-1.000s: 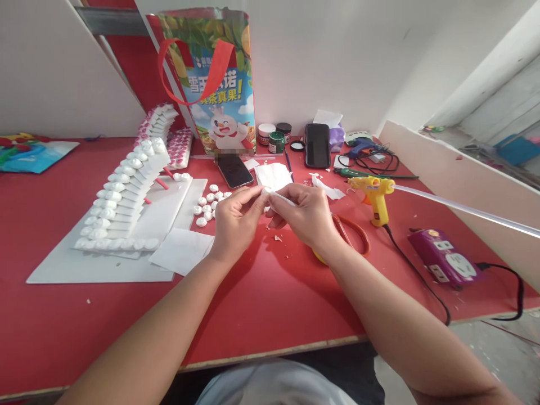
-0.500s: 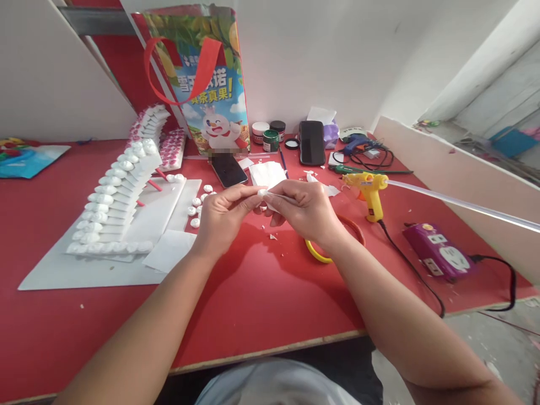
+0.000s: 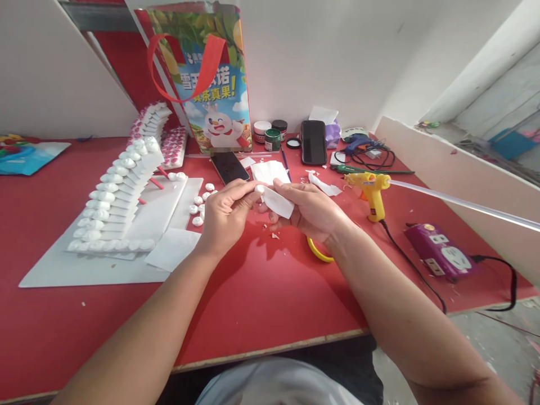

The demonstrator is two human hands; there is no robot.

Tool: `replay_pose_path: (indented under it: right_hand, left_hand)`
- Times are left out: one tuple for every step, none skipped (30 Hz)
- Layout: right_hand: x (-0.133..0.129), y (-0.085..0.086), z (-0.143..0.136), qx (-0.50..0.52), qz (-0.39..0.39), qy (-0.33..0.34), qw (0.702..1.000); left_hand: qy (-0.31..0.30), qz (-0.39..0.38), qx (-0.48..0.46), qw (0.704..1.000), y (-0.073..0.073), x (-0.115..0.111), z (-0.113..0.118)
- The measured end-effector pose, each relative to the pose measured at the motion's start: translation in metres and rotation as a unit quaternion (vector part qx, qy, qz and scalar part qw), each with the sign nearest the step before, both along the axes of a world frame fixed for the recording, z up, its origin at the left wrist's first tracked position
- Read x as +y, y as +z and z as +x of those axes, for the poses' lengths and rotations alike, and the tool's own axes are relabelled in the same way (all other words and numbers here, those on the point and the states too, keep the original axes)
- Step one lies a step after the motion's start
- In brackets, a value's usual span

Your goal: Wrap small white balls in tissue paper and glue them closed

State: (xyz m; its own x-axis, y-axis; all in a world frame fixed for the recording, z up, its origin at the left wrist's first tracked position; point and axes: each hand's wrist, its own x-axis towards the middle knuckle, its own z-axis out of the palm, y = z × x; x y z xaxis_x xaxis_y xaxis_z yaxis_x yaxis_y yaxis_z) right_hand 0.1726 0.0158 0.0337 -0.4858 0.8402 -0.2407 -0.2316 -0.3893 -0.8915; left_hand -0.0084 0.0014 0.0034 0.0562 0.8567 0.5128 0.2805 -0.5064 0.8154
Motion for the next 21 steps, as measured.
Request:
replay_pose_path:
  right_hand:
    - [0.0,0.0,0.0,0.001,0.001,0.0,1.0]
    - [-0.001,-0.001,-0.001,0.003,0.0,-0.002,1.0]
    - [-0.001,-0.001,-0.001,0.005,-0.001,-0.003,1.0]
    - [-0.002,-0.001,-0.001,0.007,-0.003,-0.003,1.0]
    - [-0.002,-0.001,-0.001,0.007,-0.002,-0.003,1.0]
    - [-0.002,-0.001,-0.001,0.004,-0.001,0.0,1.0]
    - [-0.002,-0.001,-0.001,0.001,0.003,0.004,1.0]
    - [-0.003,-0.001,-0.001,-0.003,0.01,0.008,1.0]
    - [-0.003,-0.001,-0.001,-0.007,0.021,0.012,1.0]
    - [-0.003,-0.001,-0.001,-0.012,0.035,0.015,0.999]
    - [-0.003,-0.001,-0.001,-0.019,0.052,0.019,0.998]
    - [-0.004,-0.001,-0.001,-0.029,0.073,0.02,0.997]
    - [-0.004,-0.001,-0.002,-0.043,0.096,0.019,0.994]
    - [-0.004,-0.001,-0.002,-0.06,0.119,0.016,0.991]
    - [-0.004,-0.001,-0.003,-0.08,0.143,0.012,0.986]
    - [-0.004,-0.001,-0.003,-0.101,0.167,0.004,0.981]
    - [-0.004,-0.001,-0.004,-0.127,0.193,-0.007,0.973]
    - [-0.004,-0.001,-0.005,-0.16,0.221,-0.022,0.962]
    - [-0.004,-0.001,-0.005,-0.199,0.248,-0.042,0.947]
    - [-0.004,-0.002,-0.006,-0.24,0.272,-0.066,0.929]
    - [-0.005,-0.003,-0.007,-0.28,0.293,-0.093,0.91]
  left_hand:
    - [0.0,0.004,0.005,1.0,0.0,0.0,0.0]
    - [-0.001,0.007,0.01,1.0,0.0,0.0,-0.001]
    - [-0.003,0.01,0.012,1.0,0.0,0.001,-0.001]
    - [-0.005,0.013,0.013,1.0,-0.001,0.001,-0.001]
    - [-0.007,0.015,0.013,1.0,-0.001,0.001,-0.001]
    - [-0.008,0.016,0.01,1.0,-0.002,0.002,-0.001]
    - [-0.008,0.014,0.008,1.0,-0.003,0.002,0.0]
    - [-0.007,0.011,0.004,1.0,-0.004,0.002,0.0]
    - [-0.005,0.006,-0.002,1.0,-0.004,0.002,0.0]
    - [-0.003,-0.002,-0.008,1.0,-0.004,0.002,0.001]
    - [-0.001,-0.012,-0.017,1.0,-0.004,0.001,0.001]
    - [0.002,-0.022,-0.027,0.999,-0.003,0.0,0.002]
    - [0.005,-0.034,-0.038,0.999,-0.003,0.0,0.003]
    - [0.007,-0.046,-0.049,0.998,-0.002,-0.001,0.004]
    - [0.008,-0.058,-0.059,0.997,-0.002,-0.002,0.005]
    - [0.009,-0.068,-0.07,0.995,-0.002,-0.002,0.006]
    - [0.008,-0.078,-0.08,0.994,-0.002,-0.002,0.007]
    - [0.006,-0.086,-0.09,0.992,-0.003,-0.003,0.008]
    - [0.005,-0.091,-0.102,0.991,-0.003,-0.003,0.009]
    - [0.004,-0.096,-0.115,0.989,-0.004,-0.003,0.01]
    - [0.007,-0.099,-0.126,0.987,-0.004,-0.003,0.011]
